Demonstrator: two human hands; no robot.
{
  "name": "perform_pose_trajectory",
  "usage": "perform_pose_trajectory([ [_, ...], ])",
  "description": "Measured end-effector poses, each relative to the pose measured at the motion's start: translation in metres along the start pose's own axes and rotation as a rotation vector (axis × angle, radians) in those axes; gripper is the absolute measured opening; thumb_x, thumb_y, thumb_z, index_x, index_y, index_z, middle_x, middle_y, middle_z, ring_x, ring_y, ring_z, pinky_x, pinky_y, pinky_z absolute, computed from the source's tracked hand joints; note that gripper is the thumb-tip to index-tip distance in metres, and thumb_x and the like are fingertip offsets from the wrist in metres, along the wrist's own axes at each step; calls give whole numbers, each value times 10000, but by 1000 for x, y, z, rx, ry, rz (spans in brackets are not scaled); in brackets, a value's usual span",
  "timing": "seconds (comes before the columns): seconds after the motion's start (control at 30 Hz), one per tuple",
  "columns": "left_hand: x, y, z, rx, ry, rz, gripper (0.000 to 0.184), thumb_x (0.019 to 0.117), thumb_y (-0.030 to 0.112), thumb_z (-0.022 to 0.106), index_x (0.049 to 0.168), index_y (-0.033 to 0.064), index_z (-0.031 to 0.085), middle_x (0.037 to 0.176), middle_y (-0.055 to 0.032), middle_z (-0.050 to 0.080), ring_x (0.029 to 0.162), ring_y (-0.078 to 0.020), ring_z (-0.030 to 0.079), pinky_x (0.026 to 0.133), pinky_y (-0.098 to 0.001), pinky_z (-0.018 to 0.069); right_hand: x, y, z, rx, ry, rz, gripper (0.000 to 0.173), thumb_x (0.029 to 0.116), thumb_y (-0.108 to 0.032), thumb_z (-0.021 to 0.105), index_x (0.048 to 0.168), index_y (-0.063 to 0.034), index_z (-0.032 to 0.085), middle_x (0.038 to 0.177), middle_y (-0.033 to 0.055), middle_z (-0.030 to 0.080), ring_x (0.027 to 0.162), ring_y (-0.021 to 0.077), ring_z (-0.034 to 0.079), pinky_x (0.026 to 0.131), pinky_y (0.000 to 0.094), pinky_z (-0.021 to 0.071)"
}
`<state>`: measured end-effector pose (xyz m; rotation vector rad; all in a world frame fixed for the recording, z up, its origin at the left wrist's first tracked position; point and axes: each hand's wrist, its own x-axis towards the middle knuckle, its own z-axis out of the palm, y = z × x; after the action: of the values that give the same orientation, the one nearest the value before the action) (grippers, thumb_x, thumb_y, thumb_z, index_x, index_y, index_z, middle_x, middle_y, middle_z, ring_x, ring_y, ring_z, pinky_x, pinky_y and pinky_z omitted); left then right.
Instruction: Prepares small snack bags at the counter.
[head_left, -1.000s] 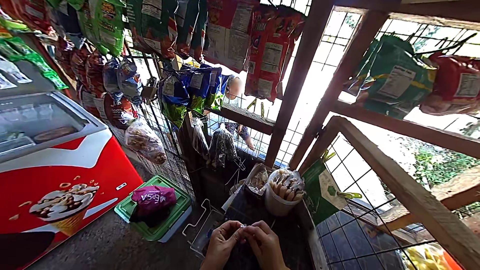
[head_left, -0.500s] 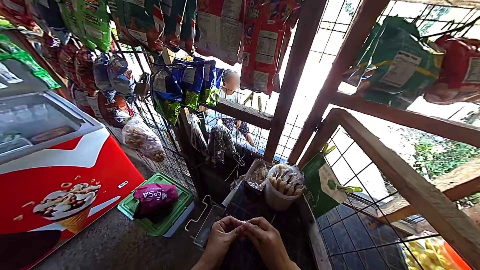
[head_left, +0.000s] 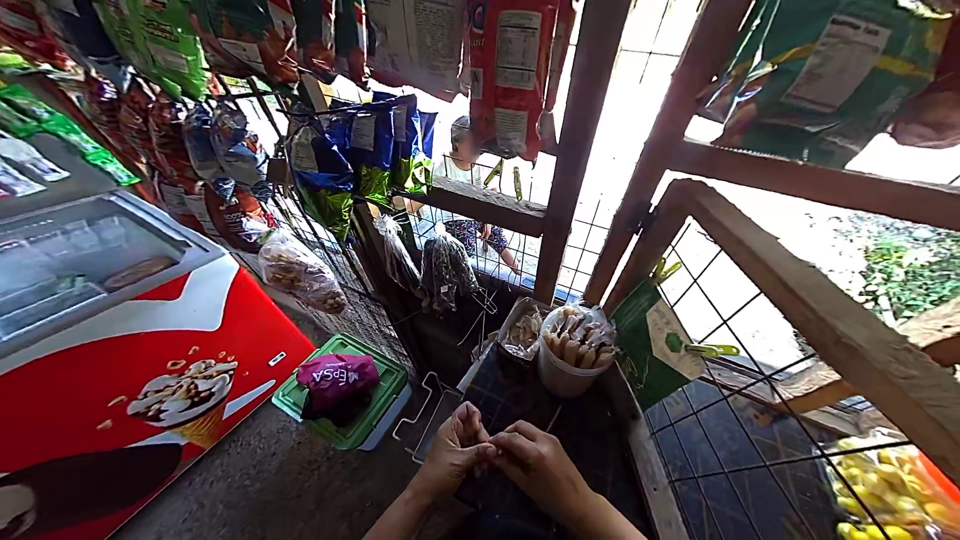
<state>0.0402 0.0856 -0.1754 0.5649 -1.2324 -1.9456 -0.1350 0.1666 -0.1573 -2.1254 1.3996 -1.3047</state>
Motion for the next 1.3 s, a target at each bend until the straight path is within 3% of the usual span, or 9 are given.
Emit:
perform_pose_trajectory([
  [0.13, 0, 3, 0, 6, -22, -32, 371, 770, -69, 780, 980, 163, 580, 703, 37, 700, 537, -57, 644, 513, -204, 543, 0, -1, 0, 9, -18, -8, 164, 908, -82, 708, 1053, -12, 735, 966, 121, 707, 821, 156, 698, 775, 241, 592],
  [0.4, 3, 4, 6, 2, 35, -49, 313, 791, -94, 743, 986, 110, 608, 715, 11, 704, 558, -79, 657, 532, -224, 558, 3, -1, 1, -79, -17, -5, 157, 985, -120, 628, 1063, -10, 710, 965, 123, 677, 891, 195, 688, 841, 266, 583],
  [0.73, 4, -2, 3, 76, 10, 27, 169, 834, 44, 795, 957, 109, 700, 806, 15, 737, 650, -68, 689, 607, -227, 586, 2, 8, 4, -145, 67, -52, 159, 993, -129, 608, 1032, -35, 730, 928, 101, 683, 865, 174, 689, 815, 246, 581],
  [0.87, 2, 0, 4, 56, 2, 24, 125, 867, 90, 786, 981, 107, 737, 864, 4, 756, 715, -83, 715, 683, -256, 612, 3, 7, 3, -106, 95, -30, 146, 986, -133, 620, 1029, -42, 725, 929, 96, 685, 844, 152, 687, 795, 225, 578],
  [1.0, 0, 3, 6, 96, 5, -9, 157, 911, 82, 728, 1059, 43, 764, 930, -39, 783, 788, -122, 748, 767, -294, 630, 4, 5, 1, -30, 116, 18, 137, 973, -135, 645, 1021, -46, 738, 939, 96, 698, 842, 133, 691, 790, 214, 577],
  [1.17, -1, 4, 5, 55, -8, -27, 117, 927, 29, 680, 991, 44, 777, 819, -43, 776, 704, -114, 740, 718, -282, 629, 3, 2, -1, 40, 164, 48, 110, 919, -110, 710, 986, -46, 770, 911, 77, 721, 811, 89, 693, 769, 179, 573],
  [1.3, -1, 6, 5, -1, -8, -56, 125, 926, 34, 689, 996, 50, 790, 843, -56, 782, 721, -119, 747, 734, -286, 630, 4, 1, 0, 42, 195, 42, 111, 914, -122, 720, 979, -62, 788, 902, 61, 719, 828, 70, 687, 781, 160, 561],
])
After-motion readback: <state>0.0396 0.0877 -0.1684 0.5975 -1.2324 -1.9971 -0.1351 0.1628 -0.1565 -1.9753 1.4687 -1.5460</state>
